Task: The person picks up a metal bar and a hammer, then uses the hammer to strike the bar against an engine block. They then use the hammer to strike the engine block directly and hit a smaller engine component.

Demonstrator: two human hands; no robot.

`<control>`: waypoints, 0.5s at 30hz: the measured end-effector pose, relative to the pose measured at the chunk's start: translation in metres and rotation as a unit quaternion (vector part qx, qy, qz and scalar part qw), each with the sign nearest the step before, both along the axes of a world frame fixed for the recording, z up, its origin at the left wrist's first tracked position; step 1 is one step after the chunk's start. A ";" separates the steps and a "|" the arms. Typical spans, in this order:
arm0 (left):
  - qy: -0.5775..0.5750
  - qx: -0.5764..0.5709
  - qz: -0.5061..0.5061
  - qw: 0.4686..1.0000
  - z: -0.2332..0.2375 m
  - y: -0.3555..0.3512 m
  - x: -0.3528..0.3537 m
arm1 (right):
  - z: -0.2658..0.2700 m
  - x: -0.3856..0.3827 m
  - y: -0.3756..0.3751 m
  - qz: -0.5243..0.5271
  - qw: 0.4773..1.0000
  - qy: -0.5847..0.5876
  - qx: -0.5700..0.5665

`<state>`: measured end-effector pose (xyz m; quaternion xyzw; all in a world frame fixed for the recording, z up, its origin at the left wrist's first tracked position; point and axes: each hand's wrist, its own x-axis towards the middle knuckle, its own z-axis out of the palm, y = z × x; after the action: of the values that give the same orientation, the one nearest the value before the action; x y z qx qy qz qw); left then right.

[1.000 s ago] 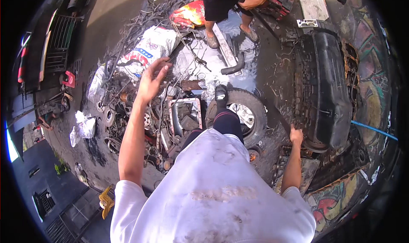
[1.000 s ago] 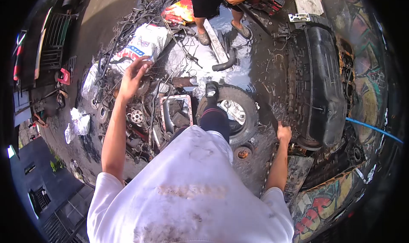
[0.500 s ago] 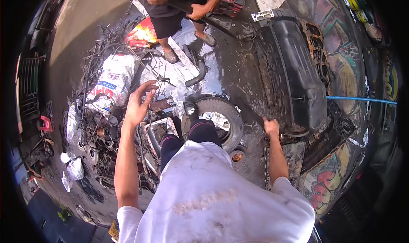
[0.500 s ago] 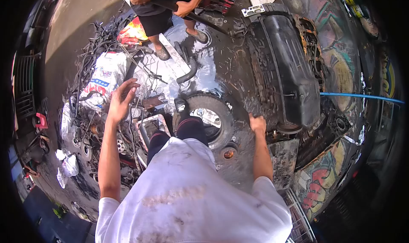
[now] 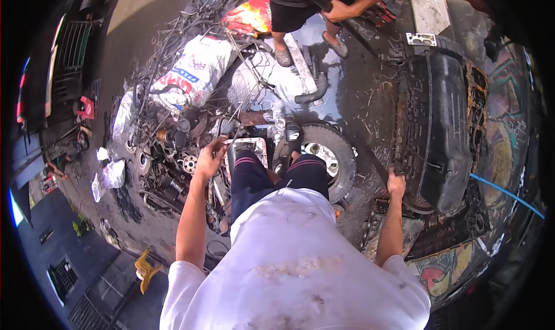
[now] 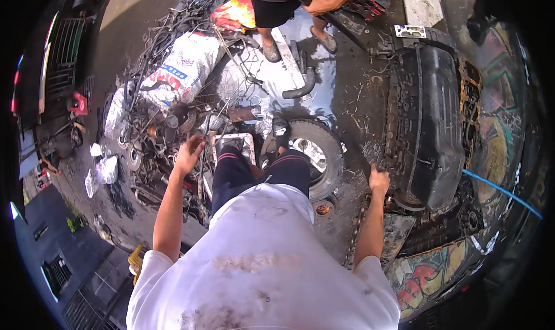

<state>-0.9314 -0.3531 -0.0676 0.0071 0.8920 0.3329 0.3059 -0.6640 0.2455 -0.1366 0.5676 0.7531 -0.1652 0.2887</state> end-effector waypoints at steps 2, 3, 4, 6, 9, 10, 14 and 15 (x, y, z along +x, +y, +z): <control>-0.010 -0.061 0.038 0.997 0.003 -0.053 0.018 | 0.008 -0.013 -0.021 -0.013 1.000 -0.003 0.004; -0.024 -0.055 0.089 0.994 0.007 -0.080 0.028 | 0.007 -0.022 -0.029 -0.022 1.000 0.001 0.009; -0.030 -0.088 0.120 0.988 0.019 -0.102 0.037 | 0.006 -0.023 -0.036 -0.010 1.000 -0.010 0.010; -0.018 -0.075 0.198 0.977 0.030 -0.147 0.070 | 0.003 -0.025 -0.047 0.014 0.999 -0.028 0.015; -0.030 -0.050 0.306 0.950 0.021 -0.208 0.139 | -0.006 -0.005 -0.037 0.006 0.998 -0.022 -0.060; -0.023 -0.036 0.321 0.946 0.003 -0.230 0.172 | -0.008 -0.002 -0.031 -0.018 0.995 -0.017 -0.101; -0.115 -0.137 0.325 0.929 0.006 -0.213 0.258 | 0.018 -0.002 -0.011 -0.003 0.995 -0.033 -0.094; -0.160 -0.134 0.337 0.918 0.002 -0.211 0.279 | 0.025 -0.006 -0.006 -0.033 0.992 -0.034 -0.117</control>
<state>-0.6524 -0.5640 -0.0659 -0.3880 0.8171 0.2900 0.3125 -0.6702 0.2397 -0.1121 0.5596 0.6991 -0.2425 0.3731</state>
